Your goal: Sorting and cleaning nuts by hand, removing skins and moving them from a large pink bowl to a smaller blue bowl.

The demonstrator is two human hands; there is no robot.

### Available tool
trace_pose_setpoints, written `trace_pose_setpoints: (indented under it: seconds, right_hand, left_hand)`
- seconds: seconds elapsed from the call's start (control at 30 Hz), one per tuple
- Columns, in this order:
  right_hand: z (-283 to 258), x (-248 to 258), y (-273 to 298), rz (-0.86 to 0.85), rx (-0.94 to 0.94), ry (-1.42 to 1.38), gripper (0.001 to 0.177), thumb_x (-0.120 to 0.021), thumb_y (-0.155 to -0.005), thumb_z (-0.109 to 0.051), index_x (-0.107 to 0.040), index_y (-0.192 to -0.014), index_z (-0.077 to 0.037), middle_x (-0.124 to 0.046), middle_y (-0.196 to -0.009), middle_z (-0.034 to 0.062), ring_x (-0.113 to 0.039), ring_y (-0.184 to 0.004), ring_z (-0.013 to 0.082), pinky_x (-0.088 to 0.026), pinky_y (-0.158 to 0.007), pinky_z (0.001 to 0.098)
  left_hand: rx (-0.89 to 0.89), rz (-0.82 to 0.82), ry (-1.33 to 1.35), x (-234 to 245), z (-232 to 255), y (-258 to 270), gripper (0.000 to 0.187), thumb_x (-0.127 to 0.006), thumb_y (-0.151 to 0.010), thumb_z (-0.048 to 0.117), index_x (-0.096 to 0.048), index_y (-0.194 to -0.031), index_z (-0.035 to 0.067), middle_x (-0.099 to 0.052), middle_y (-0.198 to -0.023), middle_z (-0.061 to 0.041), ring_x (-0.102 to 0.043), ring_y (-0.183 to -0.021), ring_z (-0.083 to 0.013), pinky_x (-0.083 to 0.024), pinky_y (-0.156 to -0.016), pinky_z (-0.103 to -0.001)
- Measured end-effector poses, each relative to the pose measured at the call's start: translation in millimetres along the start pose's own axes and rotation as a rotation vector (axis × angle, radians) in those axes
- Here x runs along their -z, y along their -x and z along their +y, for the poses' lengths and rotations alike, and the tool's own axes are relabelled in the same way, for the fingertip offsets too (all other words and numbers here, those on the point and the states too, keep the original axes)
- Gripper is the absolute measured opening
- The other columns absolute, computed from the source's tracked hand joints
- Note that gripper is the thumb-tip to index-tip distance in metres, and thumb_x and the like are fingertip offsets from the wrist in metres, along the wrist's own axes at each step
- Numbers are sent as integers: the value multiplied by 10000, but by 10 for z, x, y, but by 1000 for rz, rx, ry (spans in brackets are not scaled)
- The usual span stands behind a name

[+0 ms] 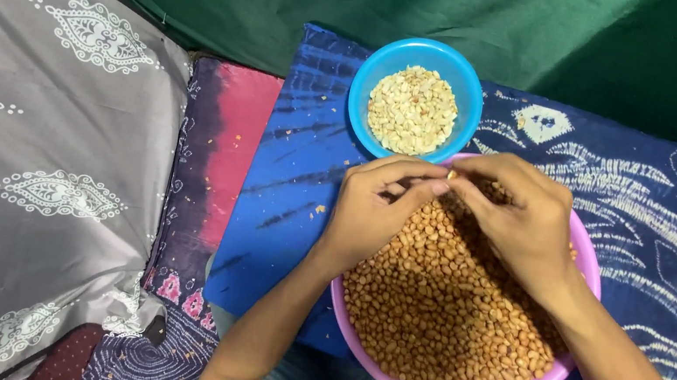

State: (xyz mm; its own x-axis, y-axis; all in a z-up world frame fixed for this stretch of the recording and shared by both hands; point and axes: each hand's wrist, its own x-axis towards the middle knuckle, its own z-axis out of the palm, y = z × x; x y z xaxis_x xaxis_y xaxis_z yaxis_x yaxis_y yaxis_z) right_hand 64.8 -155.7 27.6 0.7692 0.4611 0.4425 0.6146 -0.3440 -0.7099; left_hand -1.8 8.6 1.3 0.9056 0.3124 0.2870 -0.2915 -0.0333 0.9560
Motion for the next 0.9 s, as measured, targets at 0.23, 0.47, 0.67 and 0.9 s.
trace_pose_setpoints:
  seconds: [0.23, 0.47, 0.67, 0.9]
  right_hand:
    - [-56, 328, 373, 3, 173, 37, 53, -793, -921, -35, -817, -954, -69, -758, -959, 98, -723, -838, 290, -580, -785, 386]
    - [-47, 399, 627, 119, 115, -35, 88, -804, -909, 38, -807, -962, -33, -753, -931, 117, -726, -810, 281, -574, -767, 398]
    - [16, 424, 709, 256, 166, 26, 110, -818, -918, 96, -802, -929, -12, -735, -885, 139, -703, -761, 320, -550, -718, 418]
    - [273, 268, 593, 252, 160, 19, 75, -729, -1014, 67, -771, -987, 12, -720, -902, 165, -698, -807, 370, -544, -770, 449]
  left_hand:
    - [194, -186, 265, -169, -92, 186, 132, -813, -899, 141, -804, -1027, 110, -788, -983, -49, -719, -901, -95, -606, -714, -225]
    - [226, -301, 226, -278, -43, 181, 140, -802, -906, 157, -796, -1024, 81, -777, -905, -54, -663, -879, -71, -585, -724, -210]
    - [70, -353, 167, -379, 69, 103, 83, -775, -934, 144, -802, -1004, 109, -784, -870, -68, -670, -864, -81, -576, -762, -260]
    - [99, -321, 153, -399, -105, 31, 85, -764, -944, 145, -802, -1010, 107, -784, -859, -51, -663, -833, -61, -579, -710, -220]
